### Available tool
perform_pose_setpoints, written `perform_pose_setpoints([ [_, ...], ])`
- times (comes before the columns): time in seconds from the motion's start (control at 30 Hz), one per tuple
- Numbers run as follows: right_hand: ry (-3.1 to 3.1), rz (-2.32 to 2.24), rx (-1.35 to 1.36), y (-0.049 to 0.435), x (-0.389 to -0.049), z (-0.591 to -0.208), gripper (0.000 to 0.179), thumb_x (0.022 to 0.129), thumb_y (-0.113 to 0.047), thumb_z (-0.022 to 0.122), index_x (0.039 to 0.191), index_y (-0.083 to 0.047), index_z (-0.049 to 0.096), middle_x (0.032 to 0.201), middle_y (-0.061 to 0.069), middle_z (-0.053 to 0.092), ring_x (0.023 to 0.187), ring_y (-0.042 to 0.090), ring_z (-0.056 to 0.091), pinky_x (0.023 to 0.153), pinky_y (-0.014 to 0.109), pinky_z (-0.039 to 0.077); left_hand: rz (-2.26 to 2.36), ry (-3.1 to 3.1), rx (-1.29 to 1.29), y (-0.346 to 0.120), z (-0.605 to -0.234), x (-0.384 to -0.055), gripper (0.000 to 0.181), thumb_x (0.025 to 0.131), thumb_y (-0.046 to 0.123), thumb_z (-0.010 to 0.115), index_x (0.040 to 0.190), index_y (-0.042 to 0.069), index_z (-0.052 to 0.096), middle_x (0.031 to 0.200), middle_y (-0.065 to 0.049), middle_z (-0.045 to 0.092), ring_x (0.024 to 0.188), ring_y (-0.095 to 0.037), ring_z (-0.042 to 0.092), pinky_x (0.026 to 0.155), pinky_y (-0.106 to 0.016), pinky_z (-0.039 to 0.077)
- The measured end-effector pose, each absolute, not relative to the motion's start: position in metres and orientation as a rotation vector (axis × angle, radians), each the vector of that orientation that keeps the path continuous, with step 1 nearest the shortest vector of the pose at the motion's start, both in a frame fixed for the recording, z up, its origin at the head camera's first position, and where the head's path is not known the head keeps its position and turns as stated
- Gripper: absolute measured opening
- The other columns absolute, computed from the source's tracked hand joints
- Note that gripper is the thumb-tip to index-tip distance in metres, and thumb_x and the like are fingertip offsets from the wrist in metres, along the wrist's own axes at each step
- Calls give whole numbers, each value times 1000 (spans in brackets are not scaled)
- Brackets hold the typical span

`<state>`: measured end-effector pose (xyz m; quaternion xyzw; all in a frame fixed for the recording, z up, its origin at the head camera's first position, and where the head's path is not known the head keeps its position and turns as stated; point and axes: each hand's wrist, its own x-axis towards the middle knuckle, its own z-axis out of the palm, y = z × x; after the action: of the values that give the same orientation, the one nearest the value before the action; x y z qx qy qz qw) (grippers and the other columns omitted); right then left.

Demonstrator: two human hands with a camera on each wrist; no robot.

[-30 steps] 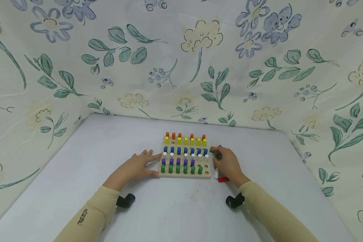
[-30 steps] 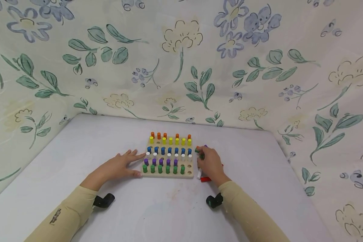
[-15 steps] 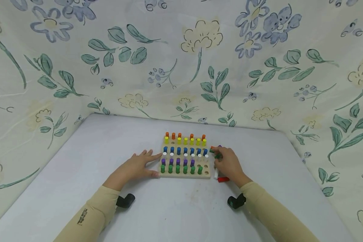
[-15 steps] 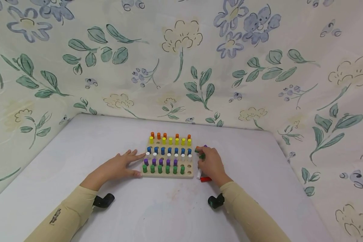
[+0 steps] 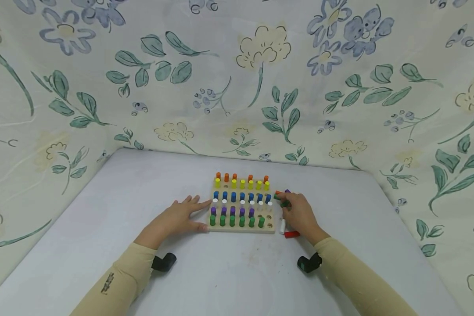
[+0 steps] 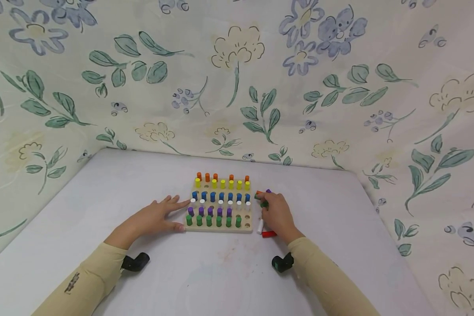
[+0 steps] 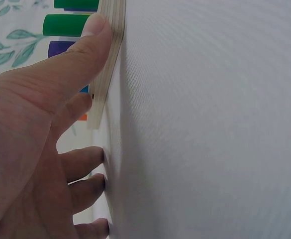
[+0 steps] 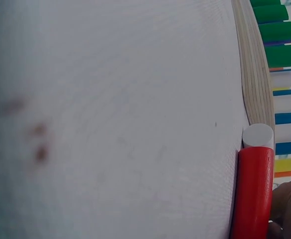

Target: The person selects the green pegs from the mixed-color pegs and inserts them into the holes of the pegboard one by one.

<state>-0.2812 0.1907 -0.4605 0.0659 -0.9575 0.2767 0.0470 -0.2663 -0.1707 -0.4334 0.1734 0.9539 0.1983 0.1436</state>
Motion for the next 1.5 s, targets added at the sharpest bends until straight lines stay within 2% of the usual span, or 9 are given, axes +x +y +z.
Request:
perform_pose_setpoints([
  [0.43, -2859, 854, 259, 190, -277, -461, 40, 93, -6, 70, 132, -13, 67, 111, 3, 69, 91, 21, 54, 80, 34, 51, 572, 2747, 502, -171, -435, -267, 87, 84, 58, 75, 157, 23, 42, 163, -24, 27, 152, -47, 16, 120, -69, 11],
  [0.73, -2763, 923, 315, 186, -274, -461, 37, 94, -7, 71, 130, -10, 65, 107, 2, 69, 97, 19, 63, 82, 35, 55, 577, 2747, 491, -170, -433, -266, 88, 84, 58, 75, 157, 23, 42, 163, -24, 27, 152, -47, 16, 120, -68, 11],
  [1.03, -2698, 1013, 292, 188, -269, -463, 36, 95, -8, 69, 130, -12, 65, 109, 1, 68, 96, 18, 62, 79, 33, 54, 579, 2741, 476, -169, -432, -265, 88, 84, 57, 76, 157, 24, 42, 164, -23, 26, 152, -47, 15, 119, -69, 11],
  [1.2, -2700, 1019, 255, 190, -265, -461, 33, 94, -9, 68, 127, -10, 67, 110, 2, 67, 96, 19, 60, 81, 34, 55, 576, 2733, 470, -169, -432, -265, 88, 83, 58, 75, 157, 25, 41, 164, -23, 26, 152, -49, 15, 116, -73, 13],
  [1.5, -2709, 974, 254, 194, -264, -461, 22, 92, -8, 70, 114, -7, 72, 108, 6, 66, 96, 21, 61, 85, 40, 57, 574, 2740, 485, -171, -435, -266, 88, 83, 60, 75, 157, 25, 42, 164, -24, 26, 151, -49, 15, 117, -73, 13],
])
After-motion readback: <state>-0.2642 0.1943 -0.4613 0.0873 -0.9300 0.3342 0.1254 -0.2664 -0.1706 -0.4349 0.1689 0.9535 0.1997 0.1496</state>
